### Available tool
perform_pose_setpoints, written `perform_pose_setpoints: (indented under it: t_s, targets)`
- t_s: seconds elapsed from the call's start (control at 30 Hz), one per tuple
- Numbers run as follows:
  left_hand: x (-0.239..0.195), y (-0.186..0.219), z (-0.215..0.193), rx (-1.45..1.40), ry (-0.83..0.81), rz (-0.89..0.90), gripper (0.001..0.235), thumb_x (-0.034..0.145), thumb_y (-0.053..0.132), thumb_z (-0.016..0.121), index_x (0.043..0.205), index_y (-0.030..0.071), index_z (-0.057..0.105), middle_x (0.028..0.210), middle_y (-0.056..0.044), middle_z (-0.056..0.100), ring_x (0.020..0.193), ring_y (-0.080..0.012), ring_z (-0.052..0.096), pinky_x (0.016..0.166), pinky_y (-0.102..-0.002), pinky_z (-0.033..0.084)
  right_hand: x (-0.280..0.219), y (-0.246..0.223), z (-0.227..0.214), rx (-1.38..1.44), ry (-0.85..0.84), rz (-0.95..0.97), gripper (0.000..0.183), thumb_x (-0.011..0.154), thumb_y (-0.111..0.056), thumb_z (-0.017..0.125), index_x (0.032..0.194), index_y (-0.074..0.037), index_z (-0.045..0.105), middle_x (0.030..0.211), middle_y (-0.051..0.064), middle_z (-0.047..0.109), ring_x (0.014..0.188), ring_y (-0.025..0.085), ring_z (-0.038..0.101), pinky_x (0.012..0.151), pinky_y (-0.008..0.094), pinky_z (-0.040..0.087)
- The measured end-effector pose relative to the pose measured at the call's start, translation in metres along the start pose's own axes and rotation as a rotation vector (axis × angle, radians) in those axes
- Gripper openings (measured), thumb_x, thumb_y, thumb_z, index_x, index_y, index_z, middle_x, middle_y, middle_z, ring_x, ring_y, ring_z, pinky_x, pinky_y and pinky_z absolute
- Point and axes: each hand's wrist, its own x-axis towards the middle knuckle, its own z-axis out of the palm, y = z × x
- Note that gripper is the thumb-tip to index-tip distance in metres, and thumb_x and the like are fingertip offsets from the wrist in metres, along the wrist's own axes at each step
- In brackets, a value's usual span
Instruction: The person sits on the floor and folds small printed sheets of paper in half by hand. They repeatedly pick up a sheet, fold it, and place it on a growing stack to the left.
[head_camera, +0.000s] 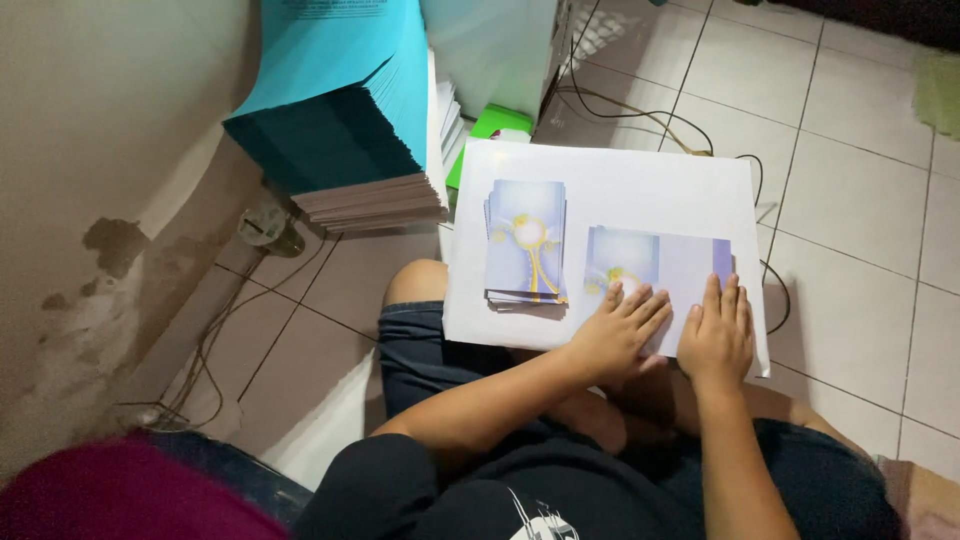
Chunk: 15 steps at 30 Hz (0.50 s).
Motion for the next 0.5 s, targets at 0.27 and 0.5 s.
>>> perform_pose_setpoints:
  t_s: [0.27, 0.5]
  targets:
    - [-0.036, -0.004, -0.056, 0.022, 0.225, 0.116, 0.056, 0.092, 0.021, 0.066, 0.146, 0.007, 0.053, 0.147, -0.014, 0.059, 0.135, -0.0300, 0.060, 0.111, -0.056, 0.045, -0.003, -0.001, 0.003, 0.019, 0.098, -0.036, 0.060, 0.106, -0.028, 0.034, 0.162, -0.008, 0.038, 0.167, 0.023, 0.031, 0.152, 0.041, 0.030, 0.121, 0.054, 0.026]
    - [-0.028, -0.066, -0.126, 0.257, 0.713, -0.027, 0.043, 0.098, 0.010, 0.056, 0.138, 0.023, 0.064, 0.145, -0.001, 0.063, 0.134, -0.0255, 0.062, 0.116, -0.044, 0.041, -0.004, 0.009, 0.015, -0.048, 0.220, -0.114, 0.058, 0.106, -0.026, 0.040, 0.160, -0.005, 0.046, 0.164, 0.024, 0.039, 0.146, 0.043, 0.040, 0.116, 0.054, 0.035]
